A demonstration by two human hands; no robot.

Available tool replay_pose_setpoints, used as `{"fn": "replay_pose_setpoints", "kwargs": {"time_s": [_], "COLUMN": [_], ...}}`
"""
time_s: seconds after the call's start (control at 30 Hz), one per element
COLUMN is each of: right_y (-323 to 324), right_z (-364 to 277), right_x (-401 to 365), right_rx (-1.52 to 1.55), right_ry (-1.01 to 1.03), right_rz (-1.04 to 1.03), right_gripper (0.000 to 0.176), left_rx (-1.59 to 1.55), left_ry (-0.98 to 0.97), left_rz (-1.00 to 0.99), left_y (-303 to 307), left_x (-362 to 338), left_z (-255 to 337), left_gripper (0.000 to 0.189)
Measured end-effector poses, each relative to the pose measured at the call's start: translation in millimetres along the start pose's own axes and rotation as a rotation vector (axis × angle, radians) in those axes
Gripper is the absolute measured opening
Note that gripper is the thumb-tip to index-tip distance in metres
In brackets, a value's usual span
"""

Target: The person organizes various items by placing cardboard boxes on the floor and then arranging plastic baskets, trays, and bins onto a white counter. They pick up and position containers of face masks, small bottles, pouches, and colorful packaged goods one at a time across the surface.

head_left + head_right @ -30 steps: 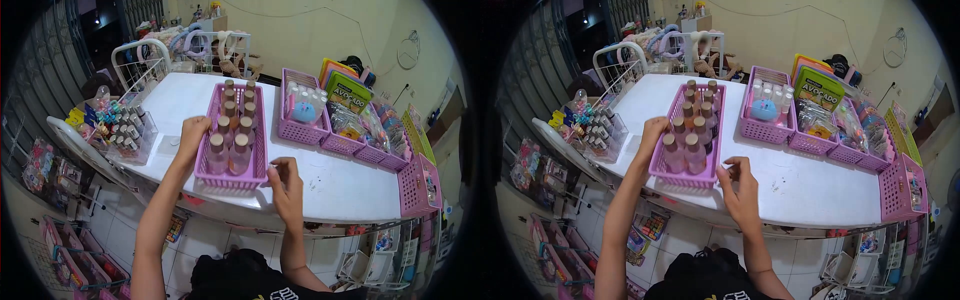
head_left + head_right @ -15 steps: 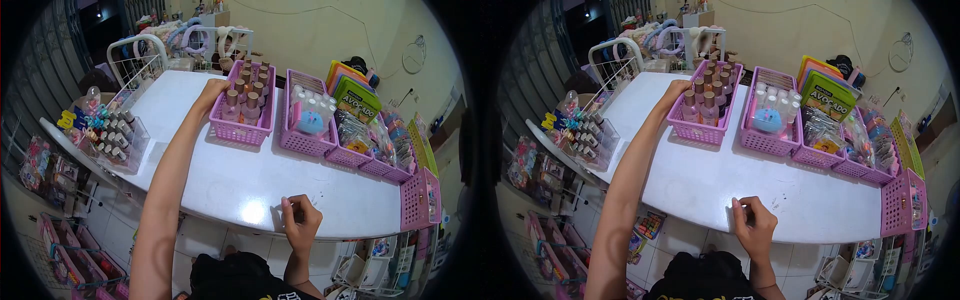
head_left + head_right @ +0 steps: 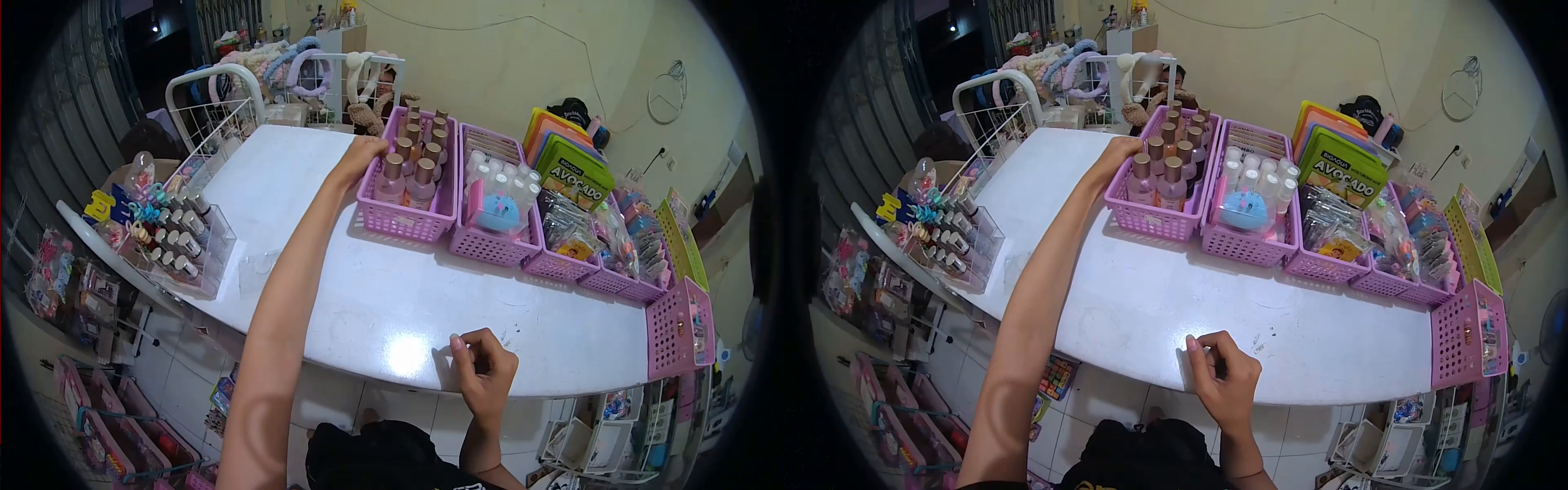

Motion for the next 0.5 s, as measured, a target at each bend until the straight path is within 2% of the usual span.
{"fn": "replay_pose_setpoints", "kwargs": {"time_s": [0.27, 0.5], "right_y": [1.3, 1.9], "right_z": [0.5, 3.0], "right_x": [0.1, 0.4], "right_rx": [-0.011, -0.007], "right_ry": [0.005, -0.011], "right_rz": [0.023, 0.056], "right_gripper": [0.015, 0.013], "left_rx": [0.062, 0.011], "left_ry": [0.003, 0.139], "left_rz": [-0.052, -0.086], "left_y": [-1.0, -2.9], "left_x": [2.9, -4.9], "left_z": [-0.7, -5.2], "left_gripper": [0.014, 0.013]}}
Point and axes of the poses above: each hand's wrist, its own x-axis towards the middle knuckle, its own y-axis out of the back of the hand, z = x × y, the point moved 7 cm from there along x, towards the middle knuckle, and after that the axes turned 4 degrees about -x, right-handed, at the moved point
